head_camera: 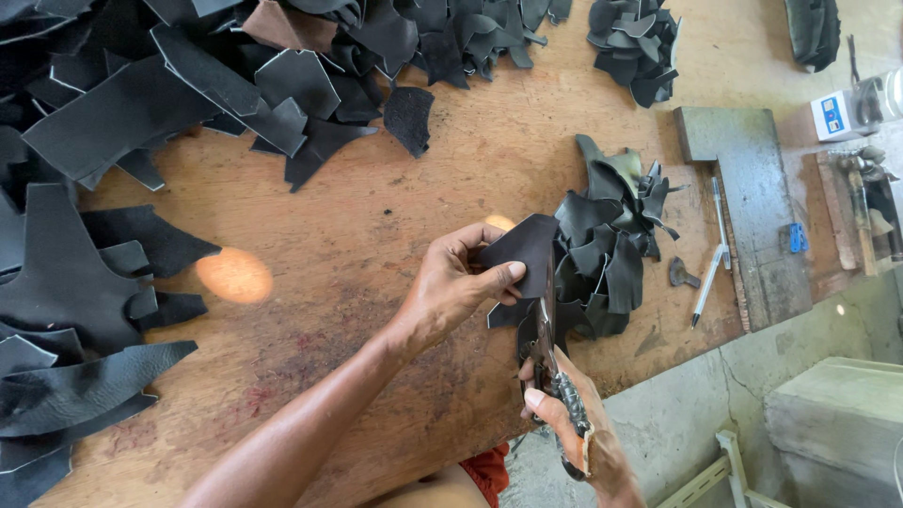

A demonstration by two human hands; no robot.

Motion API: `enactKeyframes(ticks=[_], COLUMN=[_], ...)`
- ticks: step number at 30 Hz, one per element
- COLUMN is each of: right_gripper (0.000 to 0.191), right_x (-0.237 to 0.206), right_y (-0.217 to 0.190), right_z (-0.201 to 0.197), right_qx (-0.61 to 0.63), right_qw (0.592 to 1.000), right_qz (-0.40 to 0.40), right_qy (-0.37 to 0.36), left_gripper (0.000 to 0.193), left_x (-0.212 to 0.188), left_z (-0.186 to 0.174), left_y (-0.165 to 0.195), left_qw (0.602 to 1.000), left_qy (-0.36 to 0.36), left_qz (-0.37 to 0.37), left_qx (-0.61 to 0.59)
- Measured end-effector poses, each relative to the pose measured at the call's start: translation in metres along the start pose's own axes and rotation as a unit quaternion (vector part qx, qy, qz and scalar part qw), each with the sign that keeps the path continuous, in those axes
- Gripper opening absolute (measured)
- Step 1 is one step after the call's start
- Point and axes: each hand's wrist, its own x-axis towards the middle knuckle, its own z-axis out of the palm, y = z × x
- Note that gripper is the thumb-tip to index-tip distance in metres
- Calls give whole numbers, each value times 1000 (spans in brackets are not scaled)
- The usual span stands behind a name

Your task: The person picks up dark leather offcut pieces one at a time from a large pile on a wooden workbench and trims their edges with scissors, placing trimmed pieces back onto the table. The person repeats this trimming cycle continuously across the episode.

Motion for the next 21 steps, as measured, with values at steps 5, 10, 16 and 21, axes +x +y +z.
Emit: enactKeyframes(ticks=[5, 10, 16, 21], right_gripper=[33, 29, 27, 26], right_x=[3, 2, 2, 5], right_y=[-1, -2, 3, 12], right_z=[-1, 1, 1, 0], right_qx=[-23, -31, -32, -18], right_qw=[1000, 999, 999, 1000], right_qz=[2, 20, -11, -2], right_qy=[-12, 9, 5, 7], left_gripper=[25, 25, 26, 26], left_x=[0, 0, 1, 2], left_z=[-2, -3, -1, -2], left_y=[-1, 0, -2, -3], left_qw=[1000, 1000, 999, 999], left_qy=[2, 11, 15, 20], left_qz=[-3, -16, -30, -39], left_qx=[1, 23, 5, 1])
